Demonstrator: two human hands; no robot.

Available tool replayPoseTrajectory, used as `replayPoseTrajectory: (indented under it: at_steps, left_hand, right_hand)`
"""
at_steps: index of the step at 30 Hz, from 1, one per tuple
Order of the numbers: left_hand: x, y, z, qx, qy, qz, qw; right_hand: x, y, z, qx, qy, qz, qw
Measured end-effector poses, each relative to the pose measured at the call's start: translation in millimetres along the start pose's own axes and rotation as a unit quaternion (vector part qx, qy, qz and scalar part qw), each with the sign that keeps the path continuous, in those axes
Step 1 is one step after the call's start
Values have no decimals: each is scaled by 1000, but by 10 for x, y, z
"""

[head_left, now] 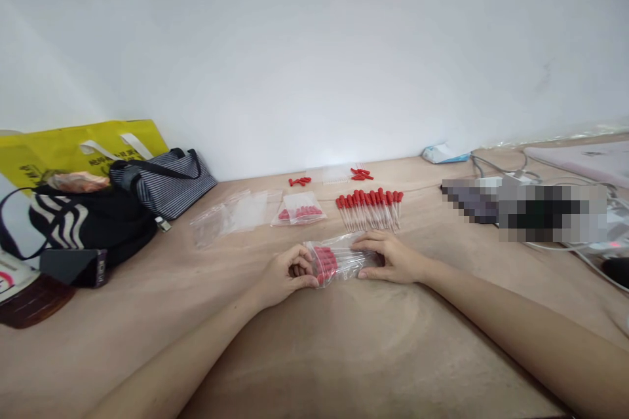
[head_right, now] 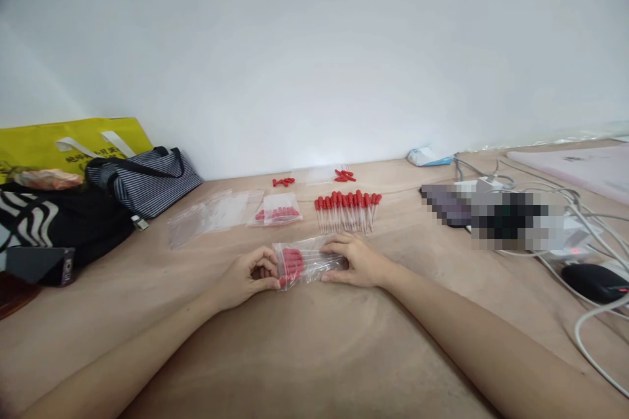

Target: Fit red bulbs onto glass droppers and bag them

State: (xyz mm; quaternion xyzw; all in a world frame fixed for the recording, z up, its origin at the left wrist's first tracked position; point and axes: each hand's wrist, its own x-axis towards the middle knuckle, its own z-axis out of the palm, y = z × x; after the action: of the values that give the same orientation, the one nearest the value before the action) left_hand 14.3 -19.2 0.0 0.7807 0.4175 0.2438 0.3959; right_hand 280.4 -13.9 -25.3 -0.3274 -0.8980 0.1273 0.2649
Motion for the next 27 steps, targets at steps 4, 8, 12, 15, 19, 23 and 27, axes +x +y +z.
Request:
replayPoseTrajectory:
  at_steps: [4,8,12,15,19,23,27]
  left_hand:
    - [-13,14,-3,-4,13,3,1000]
    - [-100,67,-25,-46,20,-15,999]
    - [-178,86,7,-49,30,-52,997]
    - [-198,64,80,10,57,-71,996]
    - [-197,50,176,78,121,-50,988]
    - [-202,84,194,64,134,-23,989]
    - [-208,83,182,13,138,-9,990]
  right_hand:
    - [-2,0,1,6,4,-5,1000]
    - [-7,-3,-1,3,4,-3,1000]
    - [-9,-11,-5,4,3,-1,1000]
    - [-8,-16,-5,4,3,2,1000]
    - [-8,-15,-1,2,3,4,1000]
    - [-8,-8,4,5,4,-2,1000]
    - [-12,-1,6,-2,-1,-1,1000]
